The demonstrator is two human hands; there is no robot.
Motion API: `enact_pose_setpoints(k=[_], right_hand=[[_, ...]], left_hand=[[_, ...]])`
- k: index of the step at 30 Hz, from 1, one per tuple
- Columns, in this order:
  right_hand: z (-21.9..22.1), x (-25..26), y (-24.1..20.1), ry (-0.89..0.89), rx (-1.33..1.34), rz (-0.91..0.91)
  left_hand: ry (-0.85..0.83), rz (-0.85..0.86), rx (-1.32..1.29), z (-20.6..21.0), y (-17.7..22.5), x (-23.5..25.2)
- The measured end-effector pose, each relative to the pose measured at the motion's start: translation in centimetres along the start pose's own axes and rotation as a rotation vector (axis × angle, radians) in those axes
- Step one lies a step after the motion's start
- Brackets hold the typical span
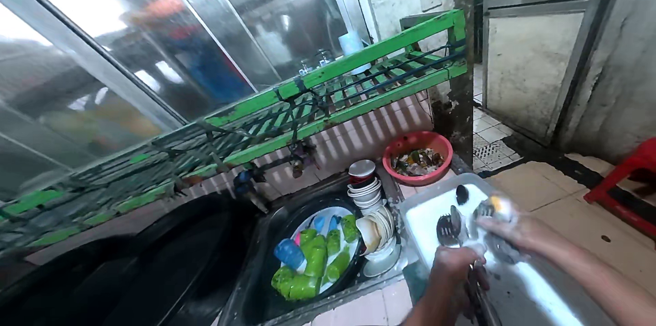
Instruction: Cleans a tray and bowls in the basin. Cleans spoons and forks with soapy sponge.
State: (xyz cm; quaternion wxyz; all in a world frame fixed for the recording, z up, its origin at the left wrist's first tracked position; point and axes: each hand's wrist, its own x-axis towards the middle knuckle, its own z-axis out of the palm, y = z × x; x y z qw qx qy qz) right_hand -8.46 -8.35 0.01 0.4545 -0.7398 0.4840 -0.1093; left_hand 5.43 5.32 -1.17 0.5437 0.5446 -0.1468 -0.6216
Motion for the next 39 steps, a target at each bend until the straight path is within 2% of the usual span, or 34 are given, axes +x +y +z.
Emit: enact_pose_setpoints(k=[2,4,7,9,11,13,16,19,22,25,27,29,31,33,36,39], right_hand=[[-0.1,-0.5,-1.0,-0.027,-0.125,-0.058],[-1.3,-0.5,-1.3,0.12,-0.168,-0.094],[-3.4,0.0,-1.1,0.315,-0.006,-0.092],[-2.2,-0.1,-0.8,0.291,0.211,-0.001],[0.6,-1.0,-1.2,0.177,0.243,0.067],[2.0,-1.4,-1.8,0.109,0.167,0.069],[-0.2,-1.2,-1.9,0.015,-0.01,0.044],[-2.0,-1.2,-0.9,-0.314,-0.115,0.045],[0.3,-2.2,-1.5,-0.56,-0.145,-0.003],[2.5,-2.8,-2.0,-0.685,-0.231,0.011],[3.0,-3.0,-0.6,-0.732,-0.144,0.057],[2.3,-3.0,1.4,-0.682,0.057,0.111],[1.0,-3.1,1.9,-0.509,0.17,0.155],[0.0,-2.5,1.4,-0.307,0.047,0.168],[-0.3,-2.2,-1.0,-0.178,-0.275,0.094],[-0.7,-1.9,-2.1,-0.001,-0.312,0.071]], left_hand=[[-0.108,0.02,0.039,-0.4,-0.2,-0.1],[-0.131,0.035,0.058,-0.7,-0.3,-0.2],[-0.055,0.048,0.111,-0.6,-0.4,0.1],[0.055,0.051,0.113,0.1,-0.3,0.6],[0.109,0.023,0.131,0.8,0.1,1.3],[0.085,0.029,0.132,0.5,0.4,1.6],[0.021,0.081,0.051,-0.9,0.3,1.7],[-0.08,0.16,0.04,-1.8,1.3,2.4],[-0.22,0.123,0.126,-1.3,2.0,2.5],[-0.269,0.107,0.165,-0.9,2.7,2.5],[-0.262,0.093,0.064,-1.2,3.0,2.8],[-0.244,0.083,-0.022,-1.7,3.2,2.9],[-0.215,0.098,-0.052,-2.3,3.2,2.9],[-0.158,0.082,-0.023,-2.3,3.1,2.6],[-0.061,0.089,0.04,-1.6,2.5,3.0],[-0.044,0.14,0.047,-1.8,2.3,3.1]])
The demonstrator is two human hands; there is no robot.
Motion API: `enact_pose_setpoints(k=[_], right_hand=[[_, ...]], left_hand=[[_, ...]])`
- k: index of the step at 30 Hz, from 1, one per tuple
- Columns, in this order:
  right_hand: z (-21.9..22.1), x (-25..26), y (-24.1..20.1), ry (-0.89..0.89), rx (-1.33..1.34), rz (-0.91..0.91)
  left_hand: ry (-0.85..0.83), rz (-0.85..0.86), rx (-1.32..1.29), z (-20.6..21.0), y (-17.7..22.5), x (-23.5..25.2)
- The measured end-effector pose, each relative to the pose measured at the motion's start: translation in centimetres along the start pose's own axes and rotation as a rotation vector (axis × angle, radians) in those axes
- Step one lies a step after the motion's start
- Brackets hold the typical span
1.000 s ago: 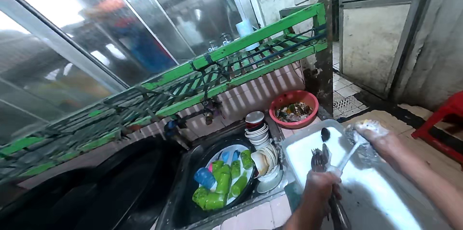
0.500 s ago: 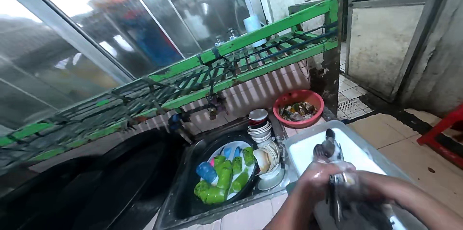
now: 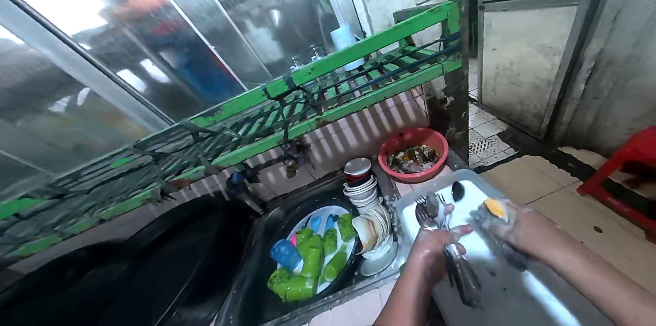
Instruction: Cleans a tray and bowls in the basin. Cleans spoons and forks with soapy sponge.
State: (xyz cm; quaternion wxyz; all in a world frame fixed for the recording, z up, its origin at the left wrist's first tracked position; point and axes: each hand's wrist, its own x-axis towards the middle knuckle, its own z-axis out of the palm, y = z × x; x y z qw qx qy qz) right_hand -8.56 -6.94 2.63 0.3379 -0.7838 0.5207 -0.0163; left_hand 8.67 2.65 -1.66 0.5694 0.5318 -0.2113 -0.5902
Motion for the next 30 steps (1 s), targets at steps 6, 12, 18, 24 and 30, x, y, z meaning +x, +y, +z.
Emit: enact_pose_setpoints(k=[6,12,18,24,30], right_hand=[[-3.3,2.5,0.9,0.252,0.13,0.02],[5.3,-0.2,4.0,-0.165,-0.304,-0.218],[6.7,1.4,5.8,-0.106,-0.251,-0.244],[3.1,-1.0,1.4,0.066,0.937,0.088],[1.3,1.3,0.0,0.143,1.205,0.151]], left_hand=[[-0.131,-0.074,0.002,-0.6,-1.2,-1.1],[0.156,-0.169,-0.163,-1.9,0.4,0.6],[-0.011,-0.21,-0.115,-1.2,-0.8,1.2],[0.175,-0.092,0.01,0.8,-2.0,0.3],[0.161,-0.02,0.287,3.3,-3.1,-1.5]])
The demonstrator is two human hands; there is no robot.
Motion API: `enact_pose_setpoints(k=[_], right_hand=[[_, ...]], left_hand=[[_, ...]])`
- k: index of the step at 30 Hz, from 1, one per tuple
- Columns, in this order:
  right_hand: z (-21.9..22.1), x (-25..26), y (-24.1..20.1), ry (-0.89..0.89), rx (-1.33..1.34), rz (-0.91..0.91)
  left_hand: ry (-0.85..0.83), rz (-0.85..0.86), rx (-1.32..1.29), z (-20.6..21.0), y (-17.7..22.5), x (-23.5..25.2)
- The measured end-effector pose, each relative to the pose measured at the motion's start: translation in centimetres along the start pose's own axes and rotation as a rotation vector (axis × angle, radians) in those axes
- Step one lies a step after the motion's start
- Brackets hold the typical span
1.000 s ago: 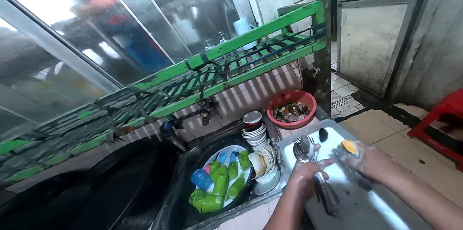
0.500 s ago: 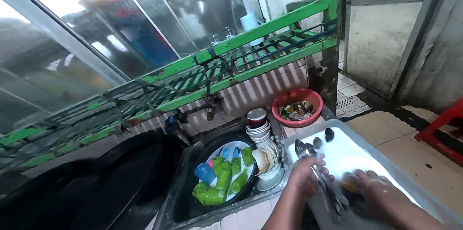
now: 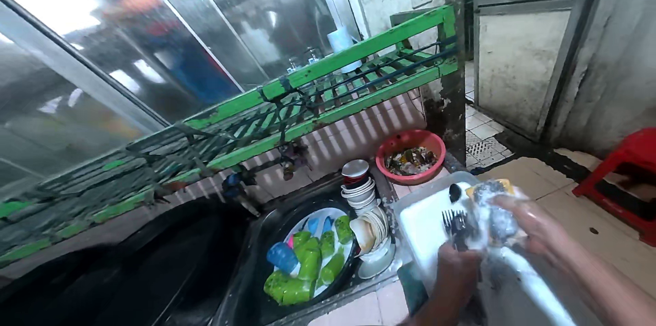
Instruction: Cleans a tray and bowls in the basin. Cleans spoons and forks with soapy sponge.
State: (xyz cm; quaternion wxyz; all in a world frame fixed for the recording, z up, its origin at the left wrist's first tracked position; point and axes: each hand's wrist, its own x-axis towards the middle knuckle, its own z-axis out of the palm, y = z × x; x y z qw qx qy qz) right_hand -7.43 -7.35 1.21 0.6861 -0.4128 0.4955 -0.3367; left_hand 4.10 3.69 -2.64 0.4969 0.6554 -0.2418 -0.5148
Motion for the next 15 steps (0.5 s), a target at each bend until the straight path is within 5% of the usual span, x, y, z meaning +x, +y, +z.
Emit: enact_pose_setpoints(k=[3,8,11,15], right_hand=[[-0.9,-0.4,-0.8,-0.053,0.179,0.021],[-2.5,0.1,-0.5,-0.352,0.271,-0.067],[-3.0,-0.2,-1.1,-0.338,0.054,-0.087],[-0.5,-1.8,-0.4,-0.209,-0.608,-0.137]], left_hand=[[-0.219,0.049,-0.225,-1.1,-0.2,-0.1],[-0.573,-0.104,-0.438,-3.0,0.1,0.3],[-0.341,-0.082,-0.42,-2.7,0.7,0.1],[0.026,-0.049,-0.202,-0.8,1.6,0.0]])
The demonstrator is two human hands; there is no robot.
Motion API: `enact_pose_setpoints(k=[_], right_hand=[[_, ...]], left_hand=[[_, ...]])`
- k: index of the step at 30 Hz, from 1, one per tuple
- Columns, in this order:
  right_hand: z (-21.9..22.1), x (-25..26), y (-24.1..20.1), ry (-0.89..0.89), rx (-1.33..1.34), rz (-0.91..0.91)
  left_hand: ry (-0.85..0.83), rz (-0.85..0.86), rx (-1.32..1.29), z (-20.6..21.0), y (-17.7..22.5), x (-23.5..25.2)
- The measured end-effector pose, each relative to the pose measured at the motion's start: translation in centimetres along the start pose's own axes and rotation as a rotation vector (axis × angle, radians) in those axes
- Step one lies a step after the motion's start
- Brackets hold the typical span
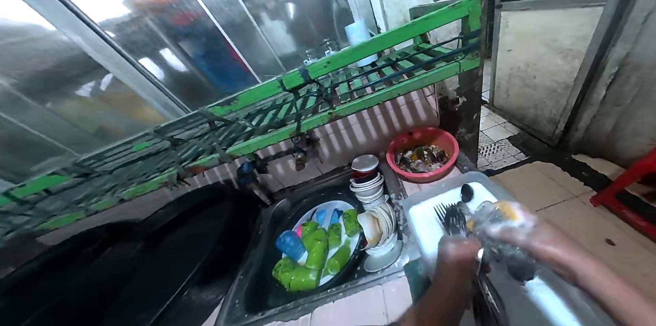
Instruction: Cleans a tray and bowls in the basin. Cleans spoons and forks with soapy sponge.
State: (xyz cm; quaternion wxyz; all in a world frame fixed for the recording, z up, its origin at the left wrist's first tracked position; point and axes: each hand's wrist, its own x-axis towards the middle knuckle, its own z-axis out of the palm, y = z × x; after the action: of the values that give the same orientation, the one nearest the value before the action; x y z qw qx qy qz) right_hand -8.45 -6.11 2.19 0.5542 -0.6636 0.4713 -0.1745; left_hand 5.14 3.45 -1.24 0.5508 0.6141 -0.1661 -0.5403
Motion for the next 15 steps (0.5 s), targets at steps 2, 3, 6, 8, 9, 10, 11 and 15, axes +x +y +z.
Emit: enact_pose_setpoints(k=[2,3,6,8,9,10,11,15], right_hand=[[0.8,1.0,0.3,0.104,-0.232,-0.04],[0.7,1.8,0.7,0.173,-0.275,-0.056],[0.9,2.5,1.4,0.254,-0.214,-0.055],[1.7,1.8,2.3,0.16,-0.157,-0.05],[2.2,1.5,2.3,0.098,-0.151,-0.021],[2.4,1.2,2.0,0.044,-0.164,0.012],[2.3,1.2,1.7,0.014,-0.191,0.024],[-0.4,3.6,1.4,0.21,-0.116,-0.001]], left_hand=[[0.078,-0.004,0.099,0.7,0.0,-0.4],[0.105,-0.007,0.132,1.0,-0.2,-0.5],[0.143,-0.011,0.219,1.4,-0.2,-0.7],[0.165,0.025,0.268,1.2,-0.1,-0.6],[0.166,0.051,0.29,0.9,-0.1,-0.5],[0.164,0.074,0.301,0.6,-0.2,-0.3],[0.16,0.086,0.304,0.4,-0.5,-0.2],[0.122,0.004,0.25,0.8,-0.7,-0.5]])
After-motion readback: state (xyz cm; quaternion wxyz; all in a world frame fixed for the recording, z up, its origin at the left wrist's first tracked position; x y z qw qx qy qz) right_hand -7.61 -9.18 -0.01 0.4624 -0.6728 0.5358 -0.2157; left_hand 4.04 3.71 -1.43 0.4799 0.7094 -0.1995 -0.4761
